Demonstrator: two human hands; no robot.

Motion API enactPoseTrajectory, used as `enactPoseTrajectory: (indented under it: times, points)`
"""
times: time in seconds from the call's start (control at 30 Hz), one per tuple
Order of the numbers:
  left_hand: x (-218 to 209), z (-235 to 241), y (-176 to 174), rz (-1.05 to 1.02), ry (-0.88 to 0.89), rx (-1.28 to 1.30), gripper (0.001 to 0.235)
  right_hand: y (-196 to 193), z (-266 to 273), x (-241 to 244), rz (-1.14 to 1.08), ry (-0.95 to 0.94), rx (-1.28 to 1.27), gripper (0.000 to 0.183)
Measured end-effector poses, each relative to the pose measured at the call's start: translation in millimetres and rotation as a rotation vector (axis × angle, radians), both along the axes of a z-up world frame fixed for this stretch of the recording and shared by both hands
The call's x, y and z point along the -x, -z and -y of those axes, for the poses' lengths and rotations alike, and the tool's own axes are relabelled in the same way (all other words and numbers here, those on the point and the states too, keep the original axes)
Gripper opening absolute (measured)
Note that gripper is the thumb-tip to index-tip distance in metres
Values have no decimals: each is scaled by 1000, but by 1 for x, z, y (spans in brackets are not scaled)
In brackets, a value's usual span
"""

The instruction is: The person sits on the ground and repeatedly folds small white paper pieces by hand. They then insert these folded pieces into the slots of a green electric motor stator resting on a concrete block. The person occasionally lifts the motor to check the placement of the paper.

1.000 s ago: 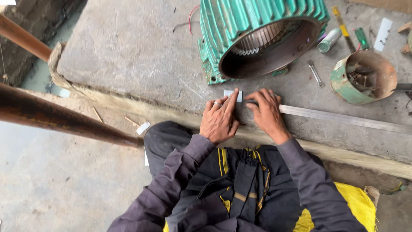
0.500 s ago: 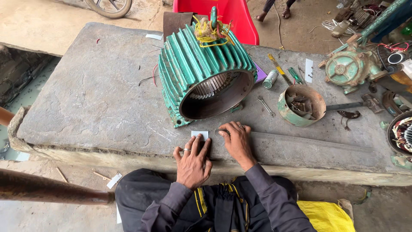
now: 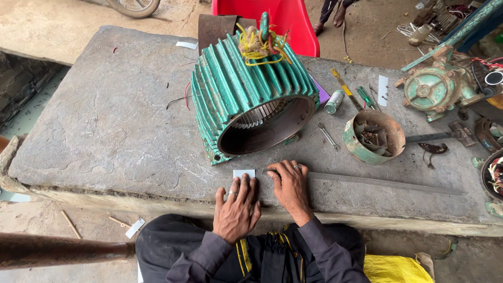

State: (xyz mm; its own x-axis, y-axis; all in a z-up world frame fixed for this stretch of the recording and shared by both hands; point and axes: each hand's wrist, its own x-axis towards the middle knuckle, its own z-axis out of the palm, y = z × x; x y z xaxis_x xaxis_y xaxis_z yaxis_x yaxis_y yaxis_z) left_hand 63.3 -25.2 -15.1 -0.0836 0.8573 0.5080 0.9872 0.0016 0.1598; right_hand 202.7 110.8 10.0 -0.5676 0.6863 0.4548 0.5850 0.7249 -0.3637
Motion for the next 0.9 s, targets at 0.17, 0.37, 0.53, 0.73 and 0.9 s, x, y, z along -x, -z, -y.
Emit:
enactPoseTrajectory:
  times: [0.17,0.37,0.53,0.73,0.9]
  points:
    - [19,-15,-16,36,94,204,58,-2,-1,0,11,-51,-41,26]
    - [53,-33,-27,109,251,216,46,5,-1,-3,27,-94,88,26]
    - [61,-27,-20,67,306,-48,48,7,0,-1,46,-175,-36,26]
    - [60,-28,-19,52,311,-65,48,0,3,0,-26,-213,-17,23]
    - [62,-24,-19,28,298,-94,54,-12,2,4,-82,-202,45,23]
